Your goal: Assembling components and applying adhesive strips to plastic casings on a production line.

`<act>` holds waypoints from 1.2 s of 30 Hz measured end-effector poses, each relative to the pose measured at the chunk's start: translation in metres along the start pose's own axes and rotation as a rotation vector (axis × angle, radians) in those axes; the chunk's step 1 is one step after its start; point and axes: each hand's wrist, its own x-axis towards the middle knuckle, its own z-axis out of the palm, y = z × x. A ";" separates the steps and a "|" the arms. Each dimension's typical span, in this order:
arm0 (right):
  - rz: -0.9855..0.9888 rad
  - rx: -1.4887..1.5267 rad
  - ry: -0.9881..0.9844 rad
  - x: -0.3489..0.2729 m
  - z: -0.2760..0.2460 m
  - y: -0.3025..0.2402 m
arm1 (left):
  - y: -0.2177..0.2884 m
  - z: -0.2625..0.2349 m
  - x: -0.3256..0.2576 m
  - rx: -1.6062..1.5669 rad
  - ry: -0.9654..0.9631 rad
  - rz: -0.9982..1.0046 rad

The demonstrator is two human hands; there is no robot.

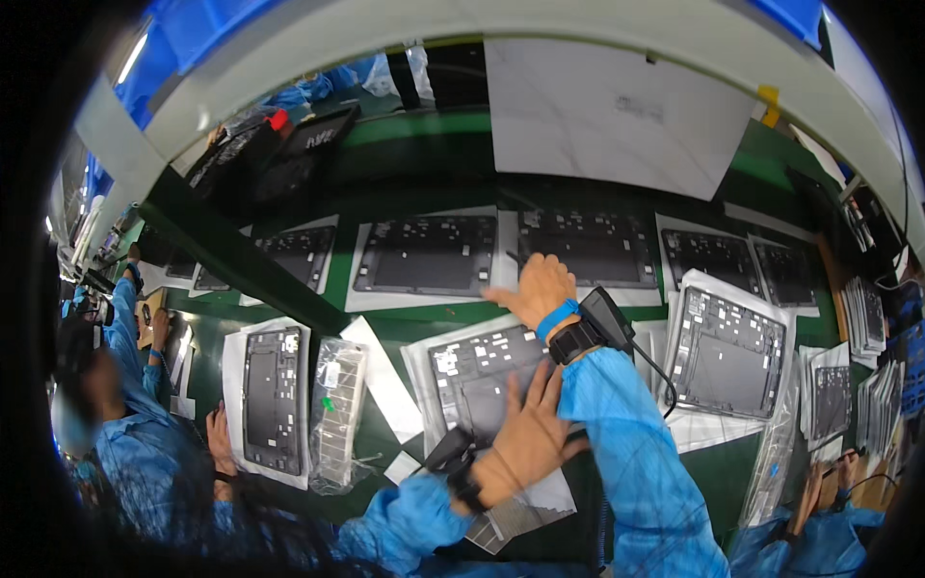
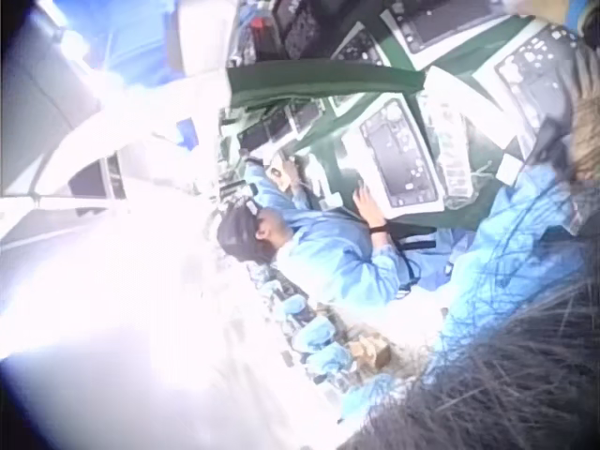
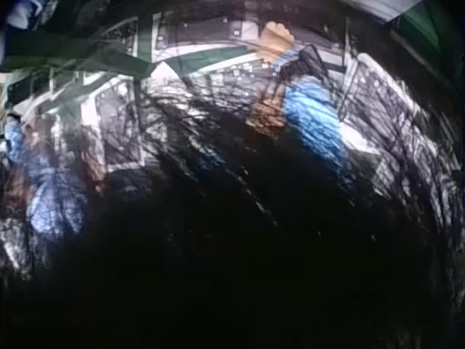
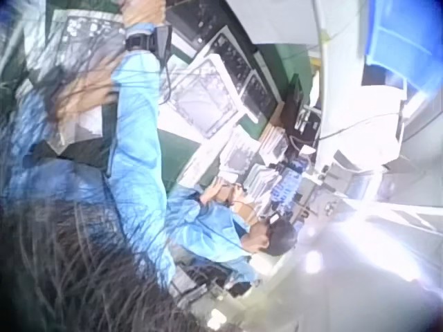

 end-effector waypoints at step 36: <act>-0.867 -0.289 0.027 0.042 -0.113 0.038 | -0.094 -0.043 0.009 0.261 0.019 0.206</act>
